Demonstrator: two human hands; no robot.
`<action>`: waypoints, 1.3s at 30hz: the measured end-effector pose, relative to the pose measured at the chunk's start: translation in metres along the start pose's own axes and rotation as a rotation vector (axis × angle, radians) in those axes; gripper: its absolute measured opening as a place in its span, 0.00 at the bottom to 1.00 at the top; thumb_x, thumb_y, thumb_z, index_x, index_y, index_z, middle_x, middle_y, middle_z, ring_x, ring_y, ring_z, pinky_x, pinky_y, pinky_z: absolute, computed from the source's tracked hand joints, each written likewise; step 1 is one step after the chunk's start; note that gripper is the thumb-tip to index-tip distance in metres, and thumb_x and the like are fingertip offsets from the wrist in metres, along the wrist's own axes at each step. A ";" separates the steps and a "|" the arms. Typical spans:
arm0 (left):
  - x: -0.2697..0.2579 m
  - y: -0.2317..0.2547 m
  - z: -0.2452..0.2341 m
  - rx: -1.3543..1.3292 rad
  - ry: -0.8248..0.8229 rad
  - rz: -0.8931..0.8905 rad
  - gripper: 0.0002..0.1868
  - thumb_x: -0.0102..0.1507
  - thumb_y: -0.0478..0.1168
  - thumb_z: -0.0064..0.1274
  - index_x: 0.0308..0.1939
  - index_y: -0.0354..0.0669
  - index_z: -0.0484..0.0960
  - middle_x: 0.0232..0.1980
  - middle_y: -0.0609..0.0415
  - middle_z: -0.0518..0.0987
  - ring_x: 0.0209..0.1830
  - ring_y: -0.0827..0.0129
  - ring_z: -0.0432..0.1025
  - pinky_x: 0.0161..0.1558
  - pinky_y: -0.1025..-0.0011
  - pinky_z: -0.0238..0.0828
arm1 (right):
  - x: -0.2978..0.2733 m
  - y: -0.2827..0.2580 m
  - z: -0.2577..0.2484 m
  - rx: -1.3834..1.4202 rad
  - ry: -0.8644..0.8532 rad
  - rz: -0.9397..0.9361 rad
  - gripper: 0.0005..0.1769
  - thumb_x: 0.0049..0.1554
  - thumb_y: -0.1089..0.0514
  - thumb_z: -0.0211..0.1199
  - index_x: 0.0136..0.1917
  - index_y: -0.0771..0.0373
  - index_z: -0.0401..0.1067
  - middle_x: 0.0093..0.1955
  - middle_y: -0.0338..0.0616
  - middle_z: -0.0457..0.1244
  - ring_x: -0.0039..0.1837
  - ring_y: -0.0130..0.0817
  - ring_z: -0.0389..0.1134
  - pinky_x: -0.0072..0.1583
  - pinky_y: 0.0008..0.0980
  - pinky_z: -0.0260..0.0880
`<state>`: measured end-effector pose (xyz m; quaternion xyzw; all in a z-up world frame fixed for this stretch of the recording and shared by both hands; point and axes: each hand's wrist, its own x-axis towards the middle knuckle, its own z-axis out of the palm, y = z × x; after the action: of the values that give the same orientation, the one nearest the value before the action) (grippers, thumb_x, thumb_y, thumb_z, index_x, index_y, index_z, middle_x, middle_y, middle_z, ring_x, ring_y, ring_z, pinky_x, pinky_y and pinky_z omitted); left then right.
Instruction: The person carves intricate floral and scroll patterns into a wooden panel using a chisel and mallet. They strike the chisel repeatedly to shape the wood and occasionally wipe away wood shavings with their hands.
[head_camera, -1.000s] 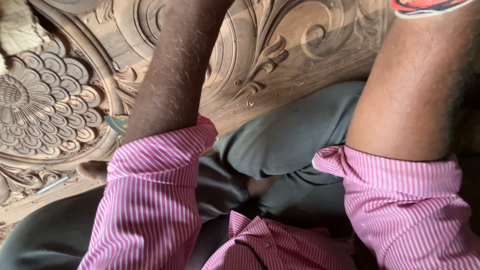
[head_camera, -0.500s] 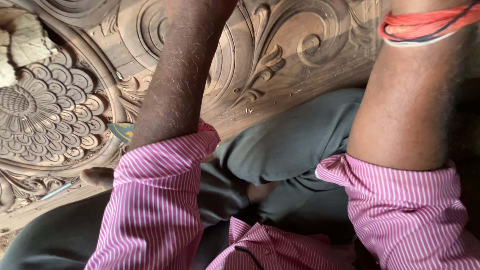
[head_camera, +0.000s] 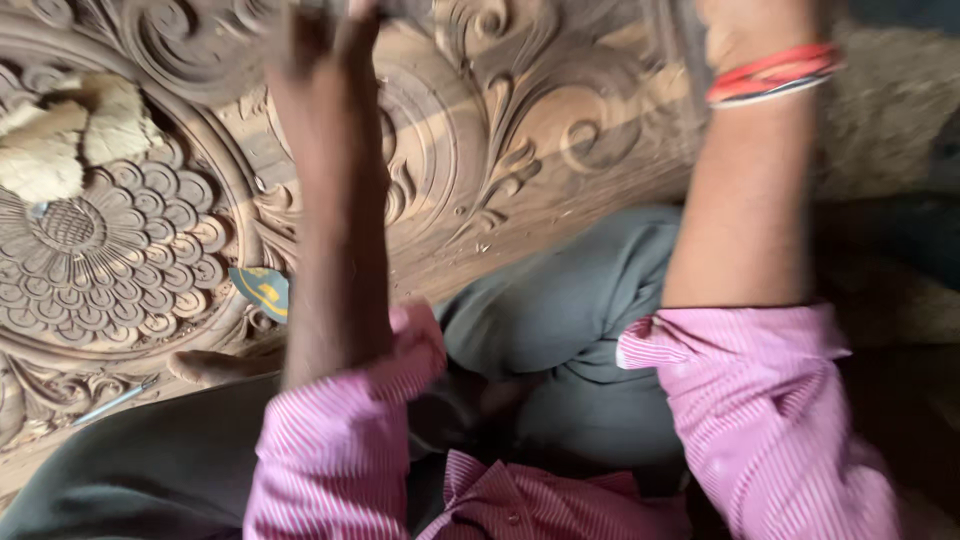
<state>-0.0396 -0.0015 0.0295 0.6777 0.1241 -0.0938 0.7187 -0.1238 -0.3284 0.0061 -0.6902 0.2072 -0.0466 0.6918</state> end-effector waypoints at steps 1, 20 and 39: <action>-0.025 0.004 -0.001 -0.101 0.035 -0.087 0.12 0.67 0.38 0.61 0.37 0.44 0.71 0.26 0.60 0.66 0.21 0.75 0.56 0.24 0.74 0.48 | 0.003 -0.012 -0.005 -0.005 -0.013 -0.012 0.13 0.59 0.60 0.77 0.50 0.64 0.74 0.40 0.36 0.67 0.37 0.27 0.66 0.42 0.30 0.65; -0.152 0.077 -0.079 -0.736 0.194 -0.238 0.13 0.67 0.39 0.55 0.55 0.46 0.76 0.39 0.58 0.79 0.28 0.79 0.66 0.30 0.80 0.65 | -0.099 -0.049 0.025 -0.679 0.532 -0.452 0.30 0.51 0.58 0.76 0.63 0.65 0.67 0.55 0.53 0.69 0.55 0.47 0.74 0.56 0.43 0.72; -0.139 0.038 -0.075 -0.742 0.264 -0.308 0.15 0.67 0.39 0.53 0.57 0.44 0.75 0.38 0.58 0.77 0.27 0.78 0.66 0.28 0.78 0.66 | -0.064 0.000 0.014 -0.645 0.436 -0.147 0.26 0.42 0.54 0.80 0.48 0.66 0.71 0.44 0.51 0.70 0.45 0.43 0.72 0.49 0.42 0.71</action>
<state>-0.1647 0.0712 0.1041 0.3528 0.3404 -0.0615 0.8694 -0.1775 -0.2931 0.0196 -0.8589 0.3036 -0.1739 0.3740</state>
